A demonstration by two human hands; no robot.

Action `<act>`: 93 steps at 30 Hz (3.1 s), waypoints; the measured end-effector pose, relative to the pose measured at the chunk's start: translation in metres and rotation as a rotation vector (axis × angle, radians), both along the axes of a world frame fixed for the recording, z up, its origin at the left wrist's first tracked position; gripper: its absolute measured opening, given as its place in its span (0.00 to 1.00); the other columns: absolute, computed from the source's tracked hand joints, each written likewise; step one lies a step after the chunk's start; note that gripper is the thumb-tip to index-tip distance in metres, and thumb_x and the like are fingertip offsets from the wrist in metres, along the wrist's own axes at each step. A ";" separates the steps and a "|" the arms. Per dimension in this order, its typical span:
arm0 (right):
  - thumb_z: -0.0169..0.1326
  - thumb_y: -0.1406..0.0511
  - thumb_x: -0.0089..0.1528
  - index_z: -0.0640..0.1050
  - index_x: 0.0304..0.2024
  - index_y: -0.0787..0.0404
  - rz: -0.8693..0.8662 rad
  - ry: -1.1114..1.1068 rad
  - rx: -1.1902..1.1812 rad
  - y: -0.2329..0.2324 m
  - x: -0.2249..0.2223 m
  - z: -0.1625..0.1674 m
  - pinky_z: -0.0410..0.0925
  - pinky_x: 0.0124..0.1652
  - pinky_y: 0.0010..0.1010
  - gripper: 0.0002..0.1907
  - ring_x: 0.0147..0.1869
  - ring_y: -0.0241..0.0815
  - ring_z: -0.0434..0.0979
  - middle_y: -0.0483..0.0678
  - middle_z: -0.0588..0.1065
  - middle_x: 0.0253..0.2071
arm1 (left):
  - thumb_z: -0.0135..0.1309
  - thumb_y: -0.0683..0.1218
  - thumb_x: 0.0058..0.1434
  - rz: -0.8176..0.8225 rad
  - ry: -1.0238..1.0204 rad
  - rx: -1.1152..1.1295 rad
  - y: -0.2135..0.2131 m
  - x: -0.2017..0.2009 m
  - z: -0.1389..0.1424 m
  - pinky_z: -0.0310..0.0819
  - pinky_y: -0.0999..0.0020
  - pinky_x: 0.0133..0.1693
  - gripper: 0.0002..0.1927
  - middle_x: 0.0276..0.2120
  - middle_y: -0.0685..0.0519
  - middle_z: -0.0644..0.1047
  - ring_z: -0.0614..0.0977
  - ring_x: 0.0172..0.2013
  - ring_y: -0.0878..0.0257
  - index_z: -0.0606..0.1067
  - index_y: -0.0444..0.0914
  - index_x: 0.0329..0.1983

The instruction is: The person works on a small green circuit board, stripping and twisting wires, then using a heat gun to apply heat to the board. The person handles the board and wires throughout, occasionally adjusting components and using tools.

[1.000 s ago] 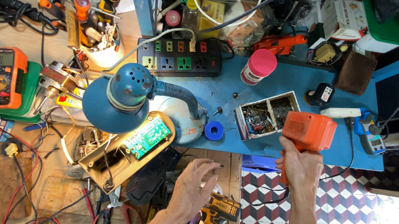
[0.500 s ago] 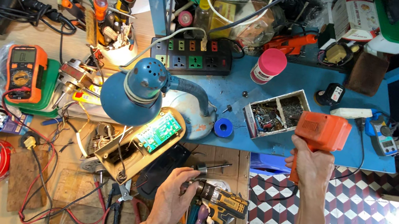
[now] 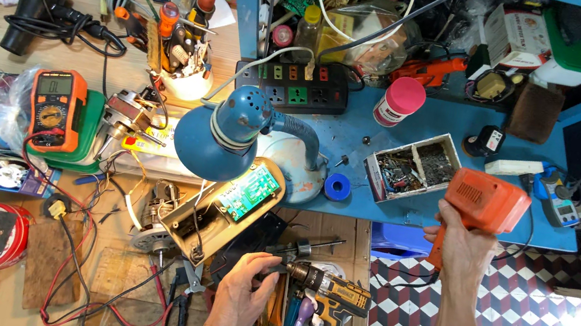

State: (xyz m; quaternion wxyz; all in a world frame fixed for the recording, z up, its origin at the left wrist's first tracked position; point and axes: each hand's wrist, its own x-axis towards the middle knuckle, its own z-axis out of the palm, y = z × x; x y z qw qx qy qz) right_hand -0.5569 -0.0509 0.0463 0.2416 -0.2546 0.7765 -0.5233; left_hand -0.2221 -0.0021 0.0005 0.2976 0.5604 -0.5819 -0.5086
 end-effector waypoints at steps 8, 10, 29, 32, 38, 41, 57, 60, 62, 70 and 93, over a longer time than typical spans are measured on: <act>0.62 0.68 0.62 0.77 0.49 0.69 0.003 -0.033 -0.187 0.027 0.018 0.007 0.77 0.32 0.32 0.15 0.30 0.41 0.80 0.51 0.79 0.37 | 0.56 0.42 0.62 -0.003 -0.018 0.101 0.008 0.023 -0.003 0.77 0.73 0.33 0.15 0.46 0.54 0.77 0.77 0.31 0.68 0.79 0.38 0.52; 0.62 0.68 0.63 0.76 0.51 0.69 0.002 -0.055 -0.213 0.033 0.022 0.008 0.77 0.33 0.32 0.16 0.31 0.41 0.80 0.51 0.78 0.37 | 0.57 0.43 0.62 0.001 -0.023 0.099 0.009 0.027 -0.007 0.77 0.73 0.33 0.15 0.47 0.54 0.78 0.78 0.31 0.68 0.79 0.39 0.52; 0.56 0.71 0.57 0.78 0.36 0.64 0.427 1.286 -0.040 0.124 0.046 -0.104 0.71 0.35 0.47 0.04 0.36 0.57 0.78 0.53 0.76 0.33 | 0.56 0.42 0.62 -0.021 -0.048 -0.032 0.031 0.057 -0.024 0.80 0.70 0.35 0.13 0.48 0.52 0.80 0.83 0.36 0.64 0.80 0.38 0.50; 0.55 0.72 0.60 0.77 0.39 0.66 0.406 1.120 -0.066 0.121 0.057 -0.109 0.72 0.38 0.44 0.05 0.38 0.56 0.78 0.53 0.75 0.36 | 0.56 0.43 0.63 -0.030 -0.055 0.011 0.033 0.064 -0.024 0.81 0.71 0.36 0.14 0.49 0.52 0.80 0.83 0.35 0.64 0.79 0.38 0.51; 0.57 0.69 0.64 0.74 0.49 0.68 0.188 0.807 -0.110 0.090 0.045 -0.091 0.71 0.46 0.42 0.13 0.45 0.53 0.79 0.53 0.75 0.45 | 0.55 0.43 0.62 -0.005 -0.052 0.131 0.036 0.068 -0.024 0.80 0.71 0.35 0.14 0.49 0.53 0.79 0.82 0.36 0.64 0.79 0.39 0.52; 0.64 0.69 0.63 0.70 0.59 0.75 0.137 0.887 -0.260 0.063 0.026 -0.068 0.70 0.51 0.46 0.26 0.52 0.58 0.78 0.61 0.75 0.52 | 0.55 0.43 0.62 -0.008 -0.046 0.162 0.035 0.065 -0.025 0.80 0.71 0.35 0.15 0.50 0.53 0.78 0.82 0.36 0.64 0.79 0.40 0.52; 0.63 0.71 0.63 0.73 0.53 0.68 -0.021 0.007 -0.263 0.034 0.039 -0.036 0.77 0.34 0.28 0.18 0.36 0.39 0.82 0.49 0.79 0.42 | 0.56 0.42 0.63 -0.058 -0.029 -0.022 -0.002 0.014 -0.053 0.81 0.67 0.37 0.13 0.47 0.51 0.80 0.85 0.36 0.59 0.79 0.38 0.51; 0.61 0.71 0.65 0.72 0.54 0.68 0.011 0.009 -0.188 0.054 0.067 -0.038 0.76 0.41 0.31 0.17 0.38 0.40 0.80 0.50 0.78 0.41 | 0.56 0.41 0.62 -0.108 -0.074 -0.185 -0.030 -0.028 -0.042 0.79 0.64 0.39 0.13 0.48 0.48 0.79 0.84 0.38 0.53 0.78 0.37 0.50; 0.61 0.69 0.64 0.72 0.55 0.66 0.025 -0.008 -0.126 0.067 0.082 -0.043 0.77 0.45 0.32 0.19 0.39 0.39 0.81 0.50 0.79 0.40 | 0.55 0.40 0.64 -0.134 -0.010 -0.458 -0.056 -0.059 -0.039 0.78 0.62 0.44 0.12 0.49 0.47 0.78 0.83 0.44 0.47 0.77 0.37 0.51; 0.63 0.67 0.62 0.67 0.60 0.66 0.106 0.263 0.008 0.087 0.098 -0.092 0.70 0.47 0.38 0.27 0.44 0.44 0.77 0.54 0.72 0.46 | 0.57 0.41 0.54 -0.402 -0.585 -0.868 -0.148 -0.154 -0.060 0.65 0.57 0.47 0.06 0.39 0.50 0.77 0.75 0.46 0.53 0.78 0.38 0.36; 0.60 0.59 0.61 0.69 0.54 0.57 0.040 -0.010 0.141 0.080 0.092 -0.159 0.72 0.54 0.40 0.22 0.40 0.36 0.79 0.43 0.77 0.33 | 0.61 0.43 0.55 -0.355 -0.539 -0.790 -0.158 -0.154 -0.083 0.61 0.56 0.48 0.03 0.31 0.54 0.76 0.74 0.42 0.56 0.78 0.41 0.29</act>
